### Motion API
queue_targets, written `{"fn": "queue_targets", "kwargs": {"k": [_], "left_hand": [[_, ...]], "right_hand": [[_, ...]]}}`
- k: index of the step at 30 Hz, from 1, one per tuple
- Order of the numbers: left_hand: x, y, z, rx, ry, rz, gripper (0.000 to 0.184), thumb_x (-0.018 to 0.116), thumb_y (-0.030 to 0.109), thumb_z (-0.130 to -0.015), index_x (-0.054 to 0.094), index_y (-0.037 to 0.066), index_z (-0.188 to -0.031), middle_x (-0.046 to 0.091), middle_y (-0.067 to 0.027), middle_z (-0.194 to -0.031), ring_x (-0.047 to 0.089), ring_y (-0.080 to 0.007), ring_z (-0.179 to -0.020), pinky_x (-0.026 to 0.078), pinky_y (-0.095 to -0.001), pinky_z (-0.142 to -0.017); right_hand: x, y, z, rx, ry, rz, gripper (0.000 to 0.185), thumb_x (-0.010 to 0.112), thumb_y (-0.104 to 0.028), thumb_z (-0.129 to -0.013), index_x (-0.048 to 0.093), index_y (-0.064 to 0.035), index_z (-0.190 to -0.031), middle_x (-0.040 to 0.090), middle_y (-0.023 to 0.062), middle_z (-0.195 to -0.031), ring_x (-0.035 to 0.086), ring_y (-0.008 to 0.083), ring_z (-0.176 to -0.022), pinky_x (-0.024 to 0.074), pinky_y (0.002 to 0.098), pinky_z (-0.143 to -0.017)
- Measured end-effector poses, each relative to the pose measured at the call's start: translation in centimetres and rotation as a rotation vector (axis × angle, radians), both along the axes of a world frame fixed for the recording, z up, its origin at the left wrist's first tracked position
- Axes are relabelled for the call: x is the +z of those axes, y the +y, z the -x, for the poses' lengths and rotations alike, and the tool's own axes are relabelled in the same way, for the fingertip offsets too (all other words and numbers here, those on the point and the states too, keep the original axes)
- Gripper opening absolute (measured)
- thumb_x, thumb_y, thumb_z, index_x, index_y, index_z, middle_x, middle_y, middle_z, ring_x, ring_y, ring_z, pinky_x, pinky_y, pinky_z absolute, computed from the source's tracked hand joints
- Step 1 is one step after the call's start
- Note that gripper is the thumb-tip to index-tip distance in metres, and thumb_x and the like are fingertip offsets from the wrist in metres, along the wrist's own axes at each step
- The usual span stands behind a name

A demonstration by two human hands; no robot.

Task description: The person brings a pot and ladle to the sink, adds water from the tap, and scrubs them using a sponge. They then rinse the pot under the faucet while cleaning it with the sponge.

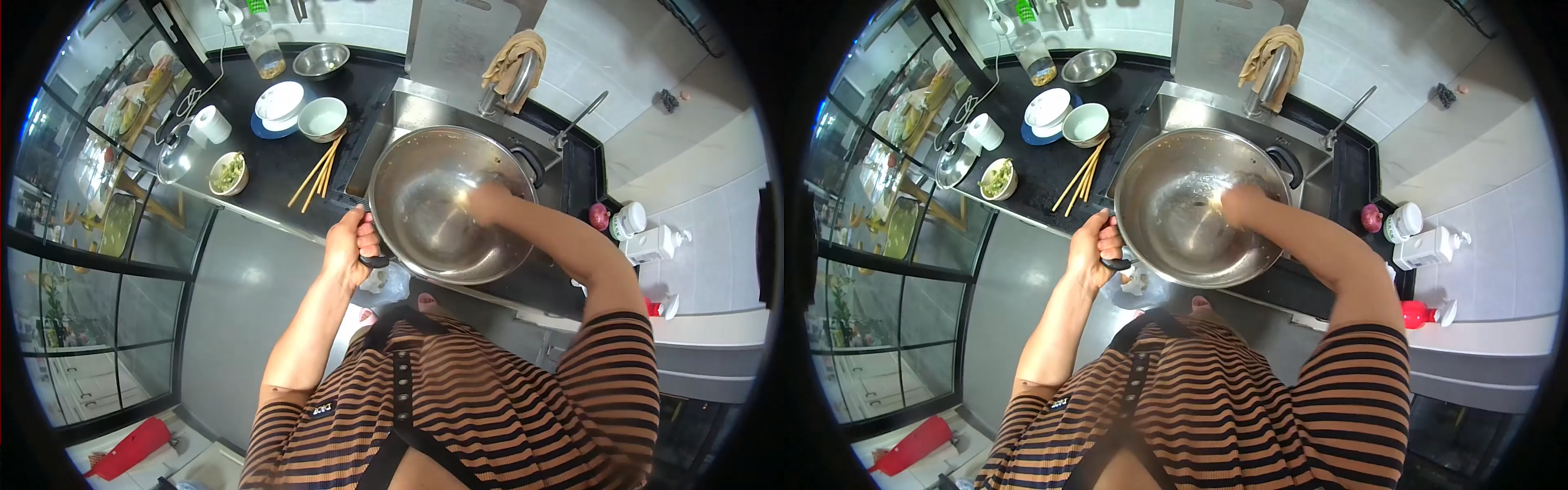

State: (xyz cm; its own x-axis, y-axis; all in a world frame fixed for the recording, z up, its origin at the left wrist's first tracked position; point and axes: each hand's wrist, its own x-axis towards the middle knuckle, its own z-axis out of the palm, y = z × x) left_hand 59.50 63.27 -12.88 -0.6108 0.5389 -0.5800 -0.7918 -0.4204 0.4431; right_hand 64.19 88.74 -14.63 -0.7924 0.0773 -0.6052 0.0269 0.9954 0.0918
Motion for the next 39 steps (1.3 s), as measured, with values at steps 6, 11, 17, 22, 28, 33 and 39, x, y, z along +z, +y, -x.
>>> {"fn": "queue_targets", "kwargs": {"k": [6,11,17,22,28,33,39], "left_hand": [[0.3,2.0,-0.4,-0.003,-0.005,0.015,0.024,0.04,0.02,-0.087,0.042,0.006,-0.068,0.028,0.0071,-0.048,0.023,-0.0019,-0.035,0.019,-0.0156,-0.028],[-0.2,1.4,-0.8,-0.003,0.004,0.075,0.025,0.041,0.023,-0.087,0.042,0.006,-0.068,0.029,0.0056,-0.048,0.022,-0.0026,-0.035,0.018,-0.0159,-0.027],[-0.7,1.1,-0.8,-0.003,0.014,0.041,0.022,0.044,0.022,-0.086,0.043,0.007,-0.07,0.031,0.005,-0.05,0.026,-0.0037,-0.038,0.021,-0.0167,-0.031],[-0.1,1.9,-0.6,0.025,-0.009,0.045,0.023,0.043,0.022,-0.086,0.043,0.006,-0.069,0.031,0.0057,-0.049,0.023,-0.0021,-0.035,0.018,-0.0154,-0.027],[-0.4,1.3,-0.9,0.015,-0.006,0.048,0.024,0.043,0.022,-0.086,0.043,0.007,-0.068,0.031,0.0053,-0.048,0.024,-0.0024,-0.035,0.018,-0.0153,-0.027],[-0.7,1.1,-0.7,-0.006,-0.031,0.011,0.023,0.043,0.022,-0.086,0.043,0.007,-0.069,0.033,0.0045,-0.05,0.026,-0.0032,-0.037,0.02,-0.0162,-0.029],[-0.6,1.5,-0.2,-0.029,-0.016,0.018,0.022,0.042,0.022,-0.087,0.042,0.008,-0.069,0.032,0.0048,-0.051,0.025,-0.0036,-0.038,0.021,-0.0167,-0.03]], "right_hand": [[0.0,-6.7,-2.4,0.05,-0.007,0.331,0.029,0.039,-0.008,-0.074,0.058,0.0004,-0.095,0.056,0.0208,-0.098,0.055,0.0318,-0.093,0.0436,0.0374,-0.079],[-0.9,-6.1,4.3,-0.162,0.227,0.264,0.028,0.044,-0.015,-0.075,0.059,-0.0066,-0.096,0.059,0.0157,-0.097,0.057,0.028,-0.091,0.0456,0.037,-0.077],[0.1,-2.5,0.6,-0.087,0.006,0.098,0.027,0.046,-0.021,-0.076,0.06,-0.007,-0.095,0.059,0.0161,-0.096,0.057,0.0271,-0.09,0.0449,0.0377,-0.074],[-0.8,-9.5,1.8,0.02,0.05,0.206,0.028,0.046,-0.016,-0.073,0.06,-0.0082,-0.096,0.059,0.0133,-0.097,0.057,0.0262,-0.092,0.0458,0.0358,-0.075],[-2.7,-2.0,4.9,-0.304,0.339,0.119,0.027,0.05,-0.018,-0.071,0.061,-0.0054,-0.092,0.059,0.0143,-0.098,0.057,0.0258,-0.092,0.0457,0.0346,-0.076],[-2.0,-2.0,0.9,-0.413,0.273,0.331,0.032,0.053,-0.027,-0.076,0.057,-0.0009,-0.095,0.059,0.0169,-0.094,0.057,0.0285,-0.088,0.0445,0.0372,-0.076],[0.1,-10.2,1.9,-0.399,0.61,0.814,0.027,0.046,-0.018,-0.079,0.036,0.0035,-0.092,0.053,0.0286,-0.079,0.053,0.0432,-0.075,0.0417,0.0472,-0.068]]}}
